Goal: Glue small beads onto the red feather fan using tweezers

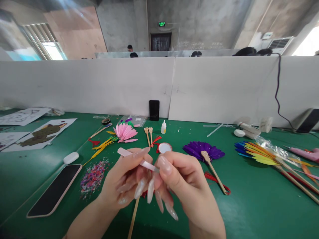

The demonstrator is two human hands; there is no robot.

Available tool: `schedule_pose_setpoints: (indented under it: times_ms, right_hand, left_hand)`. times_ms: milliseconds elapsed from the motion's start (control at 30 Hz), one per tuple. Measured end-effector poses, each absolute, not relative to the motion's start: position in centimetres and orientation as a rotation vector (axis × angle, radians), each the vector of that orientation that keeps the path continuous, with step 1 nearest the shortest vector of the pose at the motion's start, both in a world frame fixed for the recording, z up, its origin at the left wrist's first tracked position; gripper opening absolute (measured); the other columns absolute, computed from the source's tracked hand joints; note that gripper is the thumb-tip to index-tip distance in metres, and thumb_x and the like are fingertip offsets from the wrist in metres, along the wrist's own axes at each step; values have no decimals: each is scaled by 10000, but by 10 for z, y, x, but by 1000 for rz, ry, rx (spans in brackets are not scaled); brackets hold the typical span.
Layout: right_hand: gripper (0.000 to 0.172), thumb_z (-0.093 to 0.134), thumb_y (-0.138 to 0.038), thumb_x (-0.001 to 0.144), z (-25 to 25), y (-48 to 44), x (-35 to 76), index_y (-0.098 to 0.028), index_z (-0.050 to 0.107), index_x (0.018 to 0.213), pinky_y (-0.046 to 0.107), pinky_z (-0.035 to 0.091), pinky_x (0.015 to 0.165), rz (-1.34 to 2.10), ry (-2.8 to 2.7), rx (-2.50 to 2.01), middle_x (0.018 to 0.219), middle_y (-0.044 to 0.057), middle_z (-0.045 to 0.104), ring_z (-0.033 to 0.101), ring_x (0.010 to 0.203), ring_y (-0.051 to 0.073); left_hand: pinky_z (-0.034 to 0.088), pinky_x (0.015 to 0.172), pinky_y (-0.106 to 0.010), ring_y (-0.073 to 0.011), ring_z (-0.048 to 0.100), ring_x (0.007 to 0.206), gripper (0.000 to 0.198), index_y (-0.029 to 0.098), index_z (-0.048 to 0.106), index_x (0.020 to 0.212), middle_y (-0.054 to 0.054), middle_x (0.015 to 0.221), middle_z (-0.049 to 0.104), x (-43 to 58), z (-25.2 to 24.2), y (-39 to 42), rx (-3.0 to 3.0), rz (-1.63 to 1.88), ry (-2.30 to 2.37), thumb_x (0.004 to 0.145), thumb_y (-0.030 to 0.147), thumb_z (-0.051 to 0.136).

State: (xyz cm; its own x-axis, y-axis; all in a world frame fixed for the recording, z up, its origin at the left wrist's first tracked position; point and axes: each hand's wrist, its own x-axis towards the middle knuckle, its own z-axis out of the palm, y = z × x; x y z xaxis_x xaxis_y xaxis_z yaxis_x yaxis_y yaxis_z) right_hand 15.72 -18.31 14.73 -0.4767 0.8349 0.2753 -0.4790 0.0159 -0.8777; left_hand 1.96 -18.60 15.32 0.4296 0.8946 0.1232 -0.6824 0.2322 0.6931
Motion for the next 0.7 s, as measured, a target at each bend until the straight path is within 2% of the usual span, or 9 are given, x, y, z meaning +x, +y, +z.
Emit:
schedule_pose_setpoints:
  times_ms: [167,533,700]
  right_hand:
    - [310,497,-397,905,149,-183,155,-223,641,693,230,232,319,1707,-1256,-363,562,-2,554,399,371,84]
    - [352,456,-441,914,151,-183,154,-212,582,678,236,184,332,1749,-1274,-389,500,-26,448,367,340,76]
    - [360,433,-445,923,150,-184,154,-211,571,688,248,162,326,1790,-1245,-382,513,-23,457,331,330,73]
  left_hand:
    - [37,266,-206,-15,106,250,384,143,513,528,89,317,287,20,152,-187,701,1087,335,791,405,614]
    - [30,270,-207,-12,149,241,353,143,487,559,85,343,367,20,151,-187,672,1089,301,814,365,589]
    - [41,275,-202,-22,121,248,365,151,486,562,97,308,298,21,151,-188,696,1106,327,811,397,589]
